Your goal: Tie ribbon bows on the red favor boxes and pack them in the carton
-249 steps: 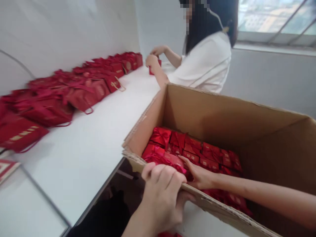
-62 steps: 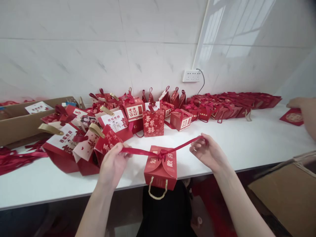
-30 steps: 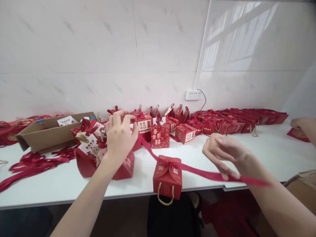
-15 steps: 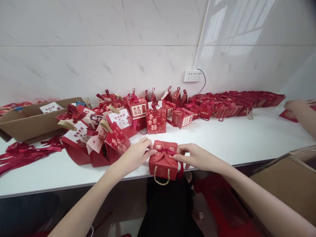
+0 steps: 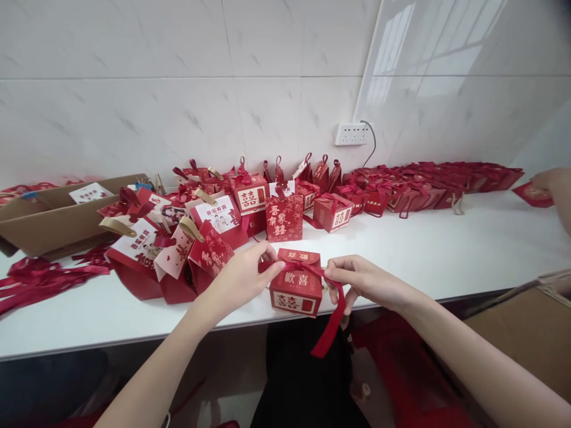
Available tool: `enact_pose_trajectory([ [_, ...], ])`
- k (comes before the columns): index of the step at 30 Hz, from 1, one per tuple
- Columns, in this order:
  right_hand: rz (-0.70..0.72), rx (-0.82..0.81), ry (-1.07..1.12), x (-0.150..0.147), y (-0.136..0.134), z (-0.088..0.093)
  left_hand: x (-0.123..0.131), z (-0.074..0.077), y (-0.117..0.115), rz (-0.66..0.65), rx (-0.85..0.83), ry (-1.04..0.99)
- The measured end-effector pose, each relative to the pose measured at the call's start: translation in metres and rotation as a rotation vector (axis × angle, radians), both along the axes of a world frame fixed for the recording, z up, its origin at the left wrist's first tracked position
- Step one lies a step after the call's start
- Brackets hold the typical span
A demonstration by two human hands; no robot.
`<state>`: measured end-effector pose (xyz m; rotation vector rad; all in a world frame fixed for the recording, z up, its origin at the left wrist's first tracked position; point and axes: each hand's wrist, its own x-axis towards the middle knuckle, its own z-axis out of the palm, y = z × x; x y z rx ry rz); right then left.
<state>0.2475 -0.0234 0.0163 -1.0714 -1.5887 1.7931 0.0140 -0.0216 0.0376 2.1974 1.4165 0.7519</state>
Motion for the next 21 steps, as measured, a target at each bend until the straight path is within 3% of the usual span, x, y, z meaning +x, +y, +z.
enact_pose_trajectory([
  [8,-0.027,0.005,-0.030,-0.003,0.013,-0.015,-0.017,-0.020,0.023,-0.109,-0.423,-0.104],
  [21,-0.052,-0.068,-0.040,0.010,0.024,-0.039,-0.020,-0.065,0.036,-0.188,-0.586,-0.710],
])
